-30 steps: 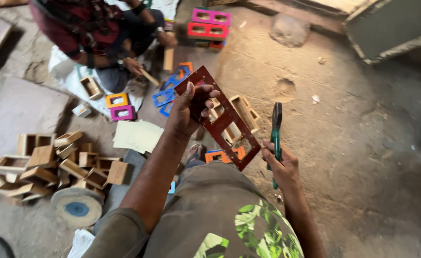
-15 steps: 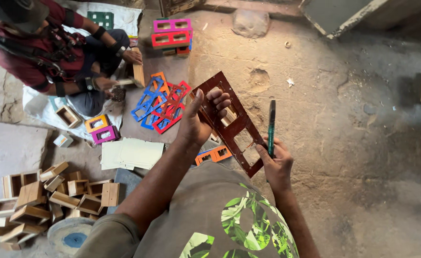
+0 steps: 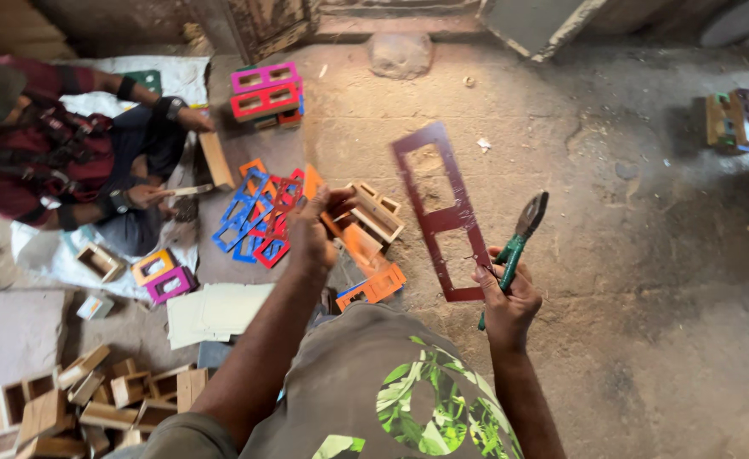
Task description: The person uses pliers to remove nails from colorful painted wooden frames. They handle multiple frames of different colors, including red, purple, orange, and blue, and place them on the floor. Another person is visible in the background assembling similar frames.
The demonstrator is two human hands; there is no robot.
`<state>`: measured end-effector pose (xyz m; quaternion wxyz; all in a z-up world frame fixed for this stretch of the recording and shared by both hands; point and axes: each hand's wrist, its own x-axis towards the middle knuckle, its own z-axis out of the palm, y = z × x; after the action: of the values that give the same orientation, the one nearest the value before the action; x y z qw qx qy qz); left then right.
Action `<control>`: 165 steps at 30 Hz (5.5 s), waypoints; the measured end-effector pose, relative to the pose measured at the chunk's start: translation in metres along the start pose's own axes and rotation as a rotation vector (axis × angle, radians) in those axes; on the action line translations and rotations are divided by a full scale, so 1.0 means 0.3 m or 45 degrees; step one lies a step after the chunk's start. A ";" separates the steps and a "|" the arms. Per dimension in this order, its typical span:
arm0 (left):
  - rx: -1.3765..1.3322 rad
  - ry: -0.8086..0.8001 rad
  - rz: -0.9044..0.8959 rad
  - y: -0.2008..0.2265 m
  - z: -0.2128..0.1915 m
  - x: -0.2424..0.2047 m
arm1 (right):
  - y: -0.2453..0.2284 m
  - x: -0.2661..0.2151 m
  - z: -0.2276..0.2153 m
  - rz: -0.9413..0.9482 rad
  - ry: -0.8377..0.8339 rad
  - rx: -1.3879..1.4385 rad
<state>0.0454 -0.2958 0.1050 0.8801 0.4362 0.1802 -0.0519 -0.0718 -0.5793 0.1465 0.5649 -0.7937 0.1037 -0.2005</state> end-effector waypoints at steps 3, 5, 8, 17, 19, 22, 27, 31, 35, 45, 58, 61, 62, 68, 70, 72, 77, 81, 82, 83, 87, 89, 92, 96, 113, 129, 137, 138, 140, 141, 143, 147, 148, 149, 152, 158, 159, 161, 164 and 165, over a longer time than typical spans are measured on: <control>0.298 -0.033 -0.080 0.020 -0.003 0.041 | -0.007 0.008 -0.037 -0.311 0.051 -0.200; 0.355 -0.128 -0.241 0.022 0.027 0.077 | -0.033 0.022 -0.068 -0.428 0.034 -0.233; 0.388 -0.229 -0.545 0.005 0.076 0.120 | -0.094 0.010 -0.130 -0.580 -0.117 -0.396; 0.662 -0.566 -0.729 -0.105 0.088 0.185 | -0.258 -0.041 -0.171 -1.039 -0.277 -0.673; 0.628 -0.647 -0.772 -0.122 0.077 0.200 | -0.273 -0.038 -0.180 -1.042 -0.304 -0.651; 0.749 -0.632 -0.726 -0.154 0.034 0.215 | -0.284 -0.059 -0.196 -1.036 -0.309 -0.678; 0.564 -0.533 -0.604 -0.133 -0.022 0.237 | -0.276 -0.088 -0.214 -0.936 -0.272 -0.774; 0.530 -0.367 -0.341 -0.038 0.022 0.171 | -0.218 -0.116 -0.235 -0.899 -0.081 -0.806; 0.273 -0.552 -0.203 -0.006 0.105 0.088 | -0.109 -0.150 -0.212 -0.449 0.065 -0.576; 0.432 -0.543 0.037 -0.164 0.227 0.025 | 0.009 -0.177 -0.214 0.649 -0.435 0.446; 0.320 -0.533 -0.296 -0.137 0.346 -0.109 | 0.027 -0.141 -0.128 0.614 -0.496 0.245; 0.332 -0.611 -0.251 -0.142 0.342 -0.117 | 0.010 -0.127 -0.122 0.547 -0.474 0.216; 0.321 -0.626 -0.269 -0.145 0.342 -0.119 | 0.005 -0.125 -0.123 0.530 -0.469 0.198; 0.344 -0.659 -0.308 -0.156 0.351 -0.118 | -0.002 -0.114 -0.122 0.526 -0.462 0.225; 0.355 -0.658 -0.295 -0.156 0.349 -0.120 | -0.001 -0.115 -0.119 0.525 -0.476 0.245; 0.364 -0.660 -0.312 -0.157 0.346 -0.123 | 0.002 -0.115 -0.118 0.528 -0.481 0.247; 0.328 -0.703 -0.299 -0.171 0.347 -0.131 | 0.010 -0.114 -0.118 0.547 -0.464 0.263; 0.360 -0.714 -0.271 -0.174 0.346 -0.127 | 0.019 -0.117 -0.115 0.559 -0.452 0.270; 0.381 -0.710 -0.272 -0.173 0.345 -0.126 | 0.021 -0.119 -0.114 0.548 -0.450 0.256; 0.378 -0.713 -0.268 -0.172 0.344 -0.125 | 0.023 -0.121 -0.114 0.537 -0.447 0.241; 0.370 -0.727 -0.248 -0.172 0.342 -0.118 | 0.034 -0.123 -0.114 0.572 -0.439 0.238; 0.387 -0.721 -0.255 -0.171 0.340 -0.117 | 0.038 -0.126 -0.118 0.588 -0.440 0.258; 0.446 -0.712 -0.264 -0.156 0.341 -0.100 | 0.043 -0.119 -0.118 0.606 -0.451 0.266; 0.462 -0.721 -0.270 -0.141 0.332 -0.093 | 0.053 -0.125 -0.119 0.570 -0.459 0.383; 0.455 -0.684 -0.245 -0.148 0.345 -0.097 | 0.063 -0.095 -0.059 0.296 -0.335 -0.659; 0.451 -0.664 -0.230 -0.108 0.342 -0.047 | 0.201 -0.086 -0.203 0.592 -0.266 0.541; 0.389 -0.667 -0.181 -0.086 0.267 -0.001 | 0.168 -0.097 -0.232 0.583 -0.126 0.574; 0.397 -0.653 -0.182 -0.083 0.270 0.002 | 0.162 -0.091 -0.236 0.566 -0.143 0.571; 0.429 -0.626 -0.207 -0.079 0.274 0.003 | 0.150 -0.087 -0.240 0.535 -0.178 0.564; 0.454 -0.612 -0.231 -0.078 0.274 0.003 | 0.145 -0.090 -0.241 0.534 -0.181 0.549; 0.472 -0.610 -0.234 -0.073 0.277 0.009 | 0.139 -0.080 -0.238 0.525 -0.192 0.523; 0.446 -0.638 -0.217 -0.081 0.268 0.010 | 0.134 -0.082 -0.242 0.530 -0.216 0.459; 0.441 -0.640 -0.223 -0.081 0.265 0.013 | 0.135 -0.080 -0.242 0.533 -0.221 0.441; 0.437 -0.636 -0.220 -0.082 0.262 0.014 | 0.135 -0.079 -0.241 0.535 -0.225 0.423; 0.432 -0.637 -0.213 -0.085 0.262 0.018 | 0.139 -0.075 -0.242 0.559 -0.234 0.356; 0.475 -0.624 -0.223 -0.078 0.264 0.022 | 0.133 -0.070 -0.243 0.562 -0.241 0.311; 0.483 -0.629 -0.217 -0.077 0.265 0.025 | 0.128 -0.069 -0.243 0.568 -0.240 0.290; 0.492 -0.628 -0.213 -0.077 0.266 0.028 | 0.118 -0.066 -0.243 0.578 -0.238 0.250; 0.479 -0.626 -0.218 -0.082 0.268 0.032 | 0.108 -0.062 -0.240 0.547 -0.224 0.327; 0.466 -0.633 -0.217 -0.084 0.269 0.032 | 0.107 -0.061 -0.240 0.535 -0.229 0.333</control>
<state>0.0699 -0.3740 0.1274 0.7967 0.5445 -0.0167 -0.2618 -0.1177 -0.6446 0.1330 0.6990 -0.6894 0.1888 -0.0189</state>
